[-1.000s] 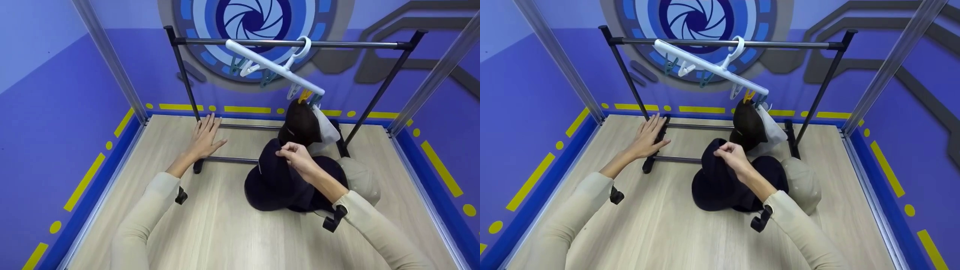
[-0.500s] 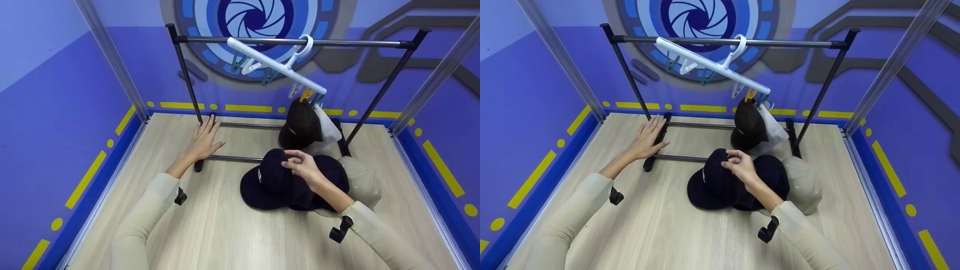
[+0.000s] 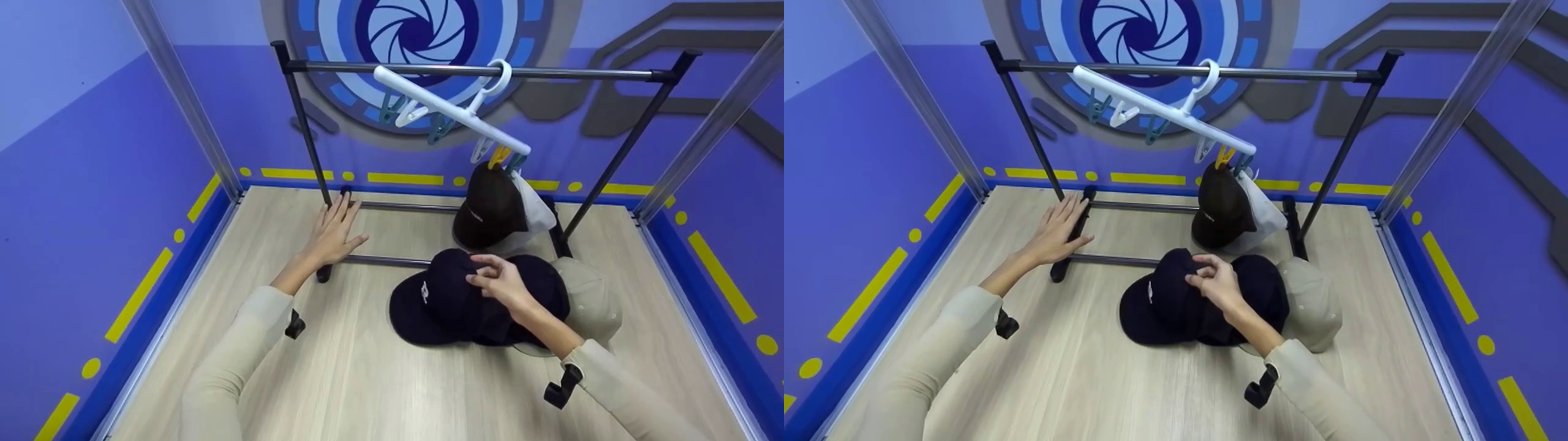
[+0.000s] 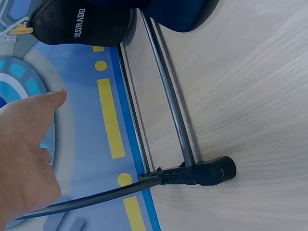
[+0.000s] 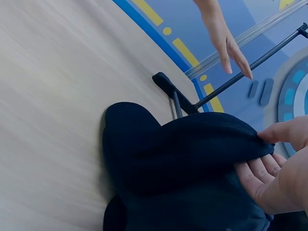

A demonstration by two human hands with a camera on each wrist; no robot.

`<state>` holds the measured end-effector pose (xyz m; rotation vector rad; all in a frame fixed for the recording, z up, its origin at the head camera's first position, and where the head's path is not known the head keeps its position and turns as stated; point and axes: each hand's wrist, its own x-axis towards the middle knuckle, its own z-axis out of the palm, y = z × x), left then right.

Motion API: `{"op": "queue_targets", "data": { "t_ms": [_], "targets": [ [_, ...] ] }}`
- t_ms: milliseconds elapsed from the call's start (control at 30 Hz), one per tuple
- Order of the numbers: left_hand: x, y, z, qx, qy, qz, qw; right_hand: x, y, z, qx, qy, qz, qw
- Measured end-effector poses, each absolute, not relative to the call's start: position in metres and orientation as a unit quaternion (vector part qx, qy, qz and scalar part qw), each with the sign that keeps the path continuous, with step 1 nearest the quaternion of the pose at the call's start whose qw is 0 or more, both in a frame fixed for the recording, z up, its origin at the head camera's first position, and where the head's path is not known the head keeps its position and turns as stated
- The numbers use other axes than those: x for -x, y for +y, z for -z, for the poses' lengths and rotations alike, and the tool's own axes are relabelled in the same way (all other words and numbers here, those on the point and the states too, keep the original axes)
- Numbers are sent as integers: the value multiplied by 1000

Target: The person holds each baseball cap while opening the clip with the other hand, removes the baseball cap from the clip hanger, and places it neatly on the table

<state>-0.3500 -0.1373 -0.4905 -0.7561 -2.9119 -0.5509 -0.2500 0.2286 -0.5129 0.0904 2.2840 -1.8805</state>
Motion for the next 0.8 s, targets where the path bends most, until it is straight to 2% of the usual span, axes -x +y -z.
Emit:
{"op": "queue_targets", "data": {
  "t_ms": [800],
  "targets": [
    [348, -128, 495, 267, -945, 183, 36, 239, 247, 518, -18, 774, 625, 104]
  ]
}}
